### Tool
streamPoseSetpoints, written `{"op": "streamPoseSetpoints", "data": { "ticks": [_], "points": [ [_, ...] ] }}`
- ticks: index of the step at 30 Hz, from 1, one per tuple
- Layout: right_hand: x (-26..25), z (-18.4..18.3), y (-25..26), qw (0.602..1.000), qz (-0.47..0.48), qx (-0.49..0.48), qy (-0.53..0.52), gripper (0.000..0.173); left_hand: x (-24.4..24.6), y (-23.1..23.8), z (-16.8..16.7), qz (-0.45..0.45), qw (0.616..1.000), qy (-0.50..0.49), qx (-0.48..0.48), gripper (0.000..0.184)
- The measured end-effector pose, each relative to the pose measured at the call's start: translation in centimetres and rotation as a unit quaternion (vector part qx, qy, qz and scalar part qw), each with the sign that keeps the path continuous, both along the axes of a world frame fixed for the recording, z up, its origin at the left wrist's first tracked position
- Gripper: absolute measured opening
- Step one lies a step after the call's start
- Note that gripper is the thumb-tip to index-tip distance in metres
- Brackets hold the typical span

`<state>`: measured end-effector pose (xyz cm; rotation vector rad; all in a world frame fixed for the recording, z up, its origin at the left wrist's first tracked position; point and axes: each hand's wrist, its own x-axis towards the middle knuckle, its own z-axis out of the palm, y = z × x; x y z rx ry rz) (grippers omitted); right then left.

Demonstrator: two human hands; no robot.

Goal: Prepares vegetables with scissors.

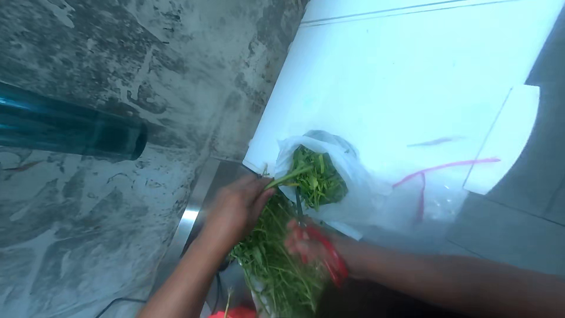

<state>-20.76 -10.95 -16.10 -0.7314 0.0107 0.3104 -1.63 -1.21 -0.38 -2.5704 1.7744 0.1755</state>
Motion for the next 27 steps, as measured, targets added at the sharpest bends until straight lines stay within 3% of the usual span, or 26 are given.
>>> {"op": "streamPoseSetpoints", "data": {
  "ticks": [2,5,6,10,14,17,22,25,27],
  "points": [
    [0.8,1.9,-1.0,0.998,-0.044,-0.009,0.049,0.090,-0.6,-0.1,-1.0,-0.025,0.999,0.030,0.020,0.029],
    [1.8,1.5,-1.6,0.979,-0.130,-0.022,0.158,0.041,-0.7,-0.4,-2.4,-0.024,0.994,0.033,0.106,0.026],
    [1.9,1.1,-1.6,0.973,-0.133,-0.029,0.186,0.036,-0.5,-0.5,-2.9,-0.012,0.991,0.027,0.133,0.026],
    [0.8,0.6,-1.4,0.980,-0.078,-0.048,0.177,0.041,0.4,-0.3,-3.8,0.037,0.991,0.067,0.110,0.028],
    [-1.2,0.3,-0.7,0.994,0.036,-0.046,0.096,0.067,0.0,-0.4,-2.8,0.154,0.971,0.173,0.052,0.029],
    [-1.1,0.6,-0.8,0.994,-0.006,-0.074,0.074,0.068,-1.1,-0.9,-2.1,0.220,0.940,0.251,0.070,0.051],
    [0.0,1.5,-1.1,0.986,-0.056,-0.155,0.036,0.086,-3.9,-3.0,-1.9,0.185,0.951,0.213,0.130,0.082],
    [0.1,2.1,-1.4,0.978,-0.073,-0.190,0.041,0.084,-5.2,-4.0,-0.9,0.165,0.948,0.214,0.170,0.097],
    [0.1,2.1,-1.6,0.966,-0.102,-0.226,0.071,0.062,-5.3,-4.3,-1.0,0.160,0.945,0.225,0.174,0.100]
  ]
}}
